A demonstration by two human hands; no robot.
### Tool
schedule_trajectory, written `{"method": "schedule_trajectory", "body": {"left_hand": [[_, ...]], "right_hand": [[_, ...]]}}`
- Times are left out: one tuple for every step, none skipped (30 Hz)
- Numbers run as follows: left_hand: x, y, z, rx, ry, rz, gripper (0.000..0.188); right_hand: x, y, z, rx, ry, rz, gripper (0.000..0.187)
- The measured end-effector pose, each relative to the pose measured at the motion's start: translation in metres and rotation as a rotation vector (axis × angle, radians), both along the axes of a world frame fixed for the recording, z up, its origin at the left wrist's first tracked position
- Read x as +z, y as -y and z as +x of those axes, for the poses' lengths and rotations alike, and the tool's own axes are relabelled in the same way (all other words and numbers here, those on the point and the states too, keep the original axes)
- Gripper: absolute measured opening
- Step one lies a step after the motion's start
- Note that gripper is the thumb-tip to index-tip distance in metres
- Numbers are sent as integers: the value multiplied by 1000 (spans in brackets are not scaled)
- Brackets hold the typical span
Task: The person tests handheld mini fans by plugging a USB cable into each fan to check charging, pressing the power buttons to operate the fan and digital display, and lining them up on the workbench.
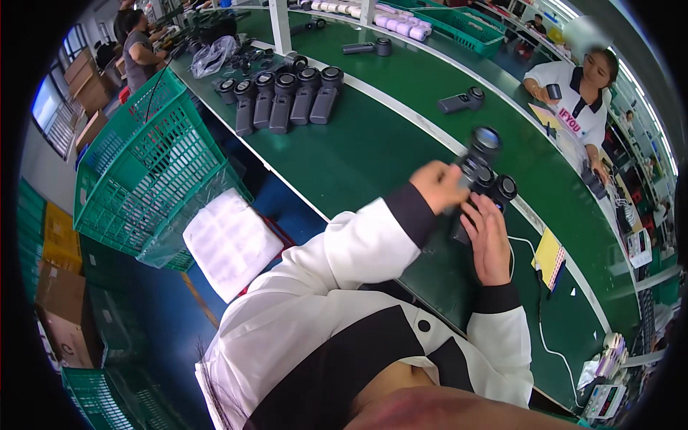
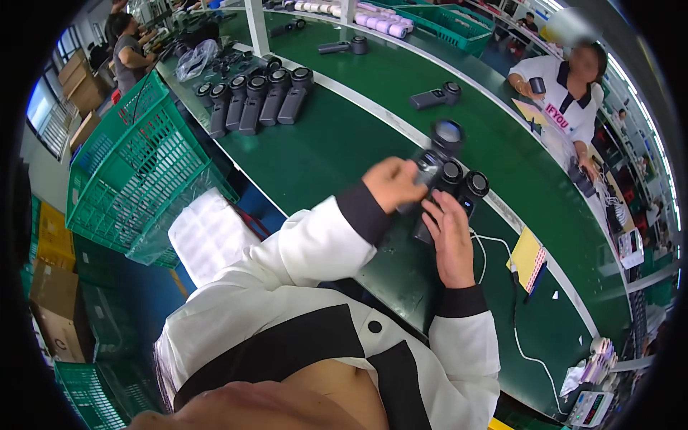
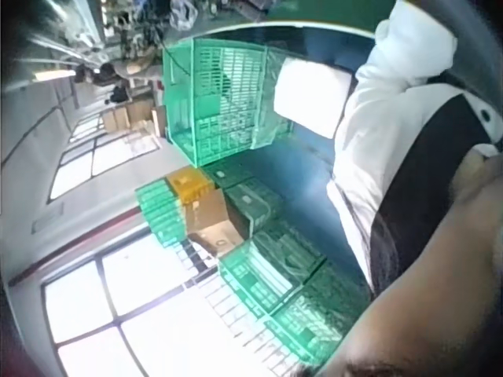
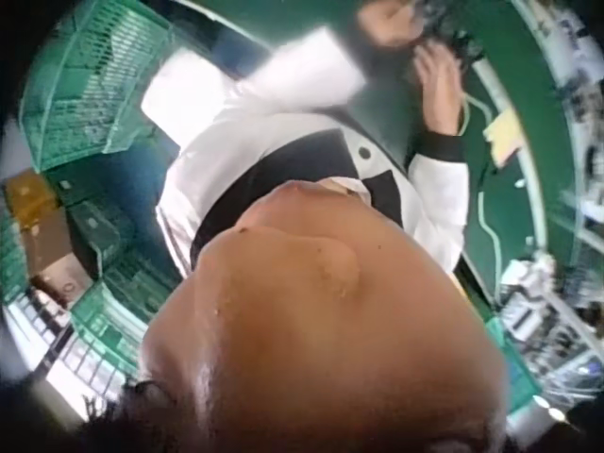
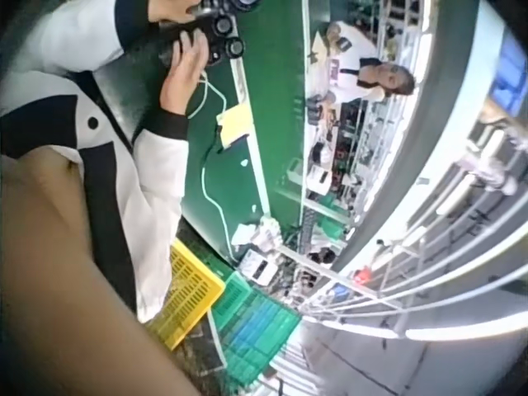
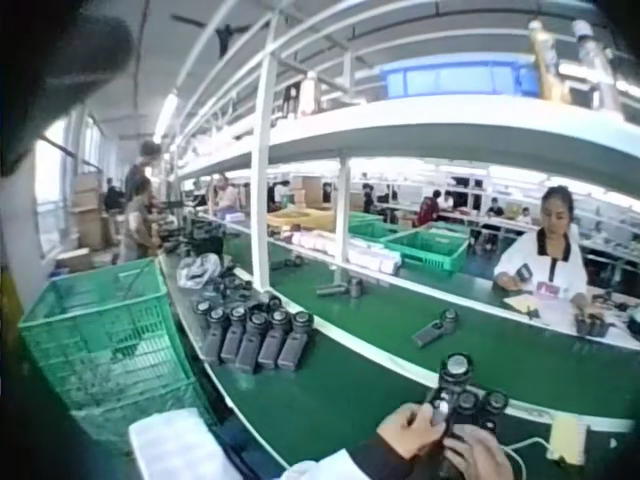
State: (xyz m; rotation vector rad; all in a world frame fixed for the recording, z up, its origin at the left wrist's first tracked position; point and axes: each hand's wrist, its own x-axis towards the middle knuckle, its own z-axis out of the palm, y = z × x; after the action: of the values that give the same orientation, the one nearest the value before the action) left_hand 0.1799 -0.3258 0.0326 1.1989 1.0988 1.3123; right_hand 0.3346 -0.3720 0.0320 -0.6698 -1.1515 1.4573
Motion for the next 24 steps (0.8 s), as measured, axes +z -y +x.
{"method": "schedule_trajectory", "body": {"left_hand": [[2, -12, -12, 204, -175, -51, 32], [0, -24, -27, 301, -265, -93, 34], [-5, -36, -42, 401, -355, -138, 37], [-11, -45, -53, 502, -427, -154, 40], [-15, -52, -64, 512, -499, -182, 40], [-17, -59, -75, 519, -572, -212, 40], [-21, -66, -85, 525, -631, -198, 40], [-25, -71, -93, 530, -689, -184, 40], [-30, -75, -100, 524, -693, -188, 40], [-34, -79, -104, 634, -825, -158, 40], [-38, -82, -106, 744, -956, -125, 39], [-39, -82, -106, 742, -959, -129, 39], [-39, -83, -106, 746, -964, -109, 39], [-40, -83, -106, 750, -969, -89, 38], [-41, -83, -106, 755, -972, -69, 38], [-42, -82, -107, 760, -975, -49, 37], [-42, -83, -109, 764, -973, -50, 37], [-42, -84, -113, 781, -943, -26, 36], [-42, -84, -118, 797, -913, -2, 35], [-43, -84, -124, 813, -883, 22, 34], [-42, -84, -130, 828, -853, 47, 32], [-42, -83, -135, 869, -846, 84, 28], [-41, -82, -142, 909, -838, 120, 25], [-37, -80, -149, 903, -838, 120, 25]], "right_hand": [[0, 0, 1, -8, 50, 9, 35], [0, 1, 0, -8, 48, 8, 35], [1, 2, -1, -5, 130, 27, 32], [1, 3, -2, -9, 207, 43, 30], [2, 5, -2, -12, 284, 59, 28], [2, 5, -1, -17, 363, 72, 26], [2, 4, -1, -22, 358, 65, 26], [2, 3, 0, -24, 361, 58, 25], [2, 2, 0, -25, 367, 50, 23], [1, 1, 1, -25, 374, 42, 21], [1, 0, 2, -25, 381, 35, 20], [1, 1, 2, -24, 380, 30, 20], [2, 2, 2, -29, 392, 33, 19], [2, 3, 2, -33, 405, 37, 18], [3, 4, 2, -37, 418, 41, 17], [3, 4, 1, -41, 432, 46, 16], [3, 4, 1, -38, 433, 48, 16], [3, 4, 0, -43, 441, 49, 16], [2, 5, 0, -48, 450, 51, 16], [2, 5, 0, -53, 458, 52, 16], [2, 4, 0, -59, 465, 53, 15], [2, 4, -1, -60, 467, 52, 15], [1, 5, -2, -62, 478, 62, 15], [1, 5, -1, -67, 488, 69, 15]]}}
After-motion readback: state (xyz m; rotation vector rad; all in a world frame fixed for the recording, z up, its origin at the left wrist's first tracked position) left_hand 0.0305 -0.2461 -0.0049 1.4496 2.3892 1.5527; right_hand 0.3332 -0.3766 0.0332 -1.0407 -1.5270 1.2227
